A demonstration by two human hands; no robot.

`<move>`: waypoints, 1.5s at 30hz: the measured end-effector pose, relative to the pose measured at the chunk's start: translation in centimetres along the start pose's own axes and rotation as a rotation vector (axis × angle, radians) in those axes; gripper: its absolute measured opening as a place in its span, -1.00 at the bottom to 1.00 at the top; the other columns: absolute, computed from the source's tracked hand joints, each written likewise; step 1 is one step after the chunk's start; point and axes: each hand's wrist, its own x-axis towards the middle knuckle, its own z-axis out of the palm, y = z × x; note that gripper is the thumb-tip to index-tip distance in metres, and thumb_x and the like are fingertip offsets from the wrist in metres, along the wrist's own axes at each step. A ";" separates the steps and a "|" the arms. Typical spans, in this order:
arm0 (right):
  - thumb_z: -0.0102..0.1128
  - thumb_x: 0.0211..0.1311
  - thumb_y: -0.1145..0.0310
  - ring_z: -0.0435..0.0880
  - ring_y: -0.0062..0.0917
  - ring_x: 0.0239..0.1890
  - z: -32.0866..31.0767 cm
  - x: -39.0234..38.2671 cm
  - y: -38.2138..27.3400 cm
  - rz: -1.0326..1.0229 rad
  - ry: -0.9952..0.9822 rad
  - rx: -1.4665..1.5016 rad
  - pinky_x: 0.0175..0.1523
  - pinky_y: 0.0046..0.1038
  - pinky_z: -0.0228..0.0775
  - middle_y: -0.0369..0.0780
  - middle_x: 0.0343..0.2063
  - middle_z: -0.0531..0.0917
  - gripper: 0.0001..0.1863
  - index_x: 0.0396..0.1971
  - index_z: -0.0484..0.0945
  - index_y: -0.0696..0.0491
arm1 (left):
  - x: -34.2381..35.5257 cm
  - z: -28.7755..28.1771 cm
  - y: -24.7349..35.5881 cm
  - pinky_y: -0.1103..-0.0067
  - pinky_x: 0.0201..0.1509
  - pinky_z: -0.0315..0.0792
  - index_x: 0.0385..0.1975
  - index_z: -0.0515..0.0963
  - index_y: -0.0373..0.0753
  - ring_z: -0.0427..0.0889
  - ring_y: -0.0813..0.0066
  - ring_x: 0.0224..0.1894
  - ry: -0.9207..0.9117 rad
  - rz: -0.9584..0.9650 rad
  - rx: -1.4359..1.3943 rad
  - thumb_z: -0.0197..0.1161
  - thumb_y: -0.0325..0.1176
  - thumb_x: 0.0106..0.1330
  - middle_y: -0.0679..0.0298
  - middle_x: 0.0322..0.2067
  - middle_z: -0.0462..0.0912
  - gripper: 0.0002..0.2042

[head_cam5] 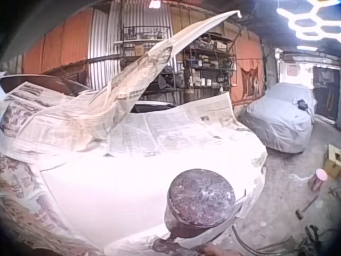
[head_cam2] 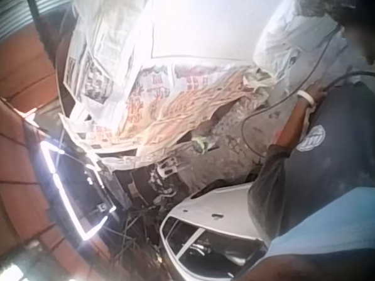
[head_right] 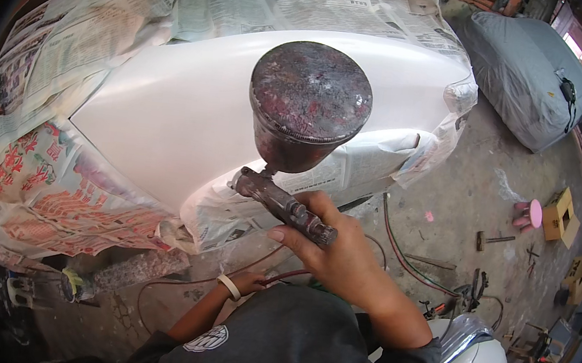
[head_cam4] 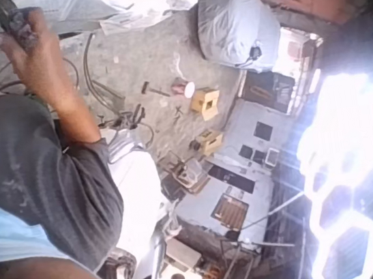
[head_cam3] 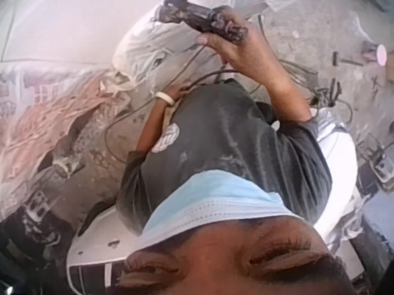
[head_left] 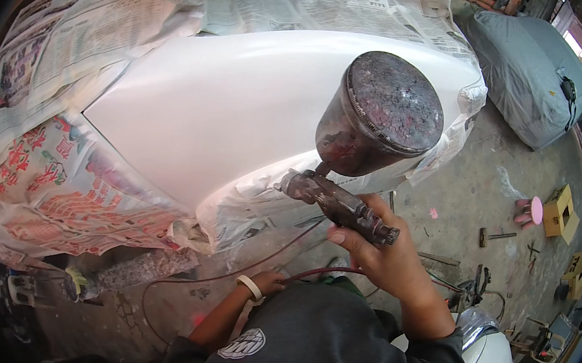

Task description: The person uses a spray gun to apply white paint to various sections of a car's body, including the side panels and rear bumper, which are partially masked with newspaper.

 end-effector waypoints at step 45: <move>0.35 0.24 0.13 0.57 -0.51 -0.48 -0.6 2.8 -5.6 -0.205 -0.020 -0.007 -0.31 -0.37 0.40 -0.14 -0.52 0.61 -0.61 -0.15 0.47 0.11 | 0.6 -1.1 -0.7 0.33 0.02 0.44 -0.07 0.59 -0.22 0.62 0.08 -0.10 -0.076 0.051 -0.061 0.23 -0.24 0.30 0.02 -0.16 0.65 -0.72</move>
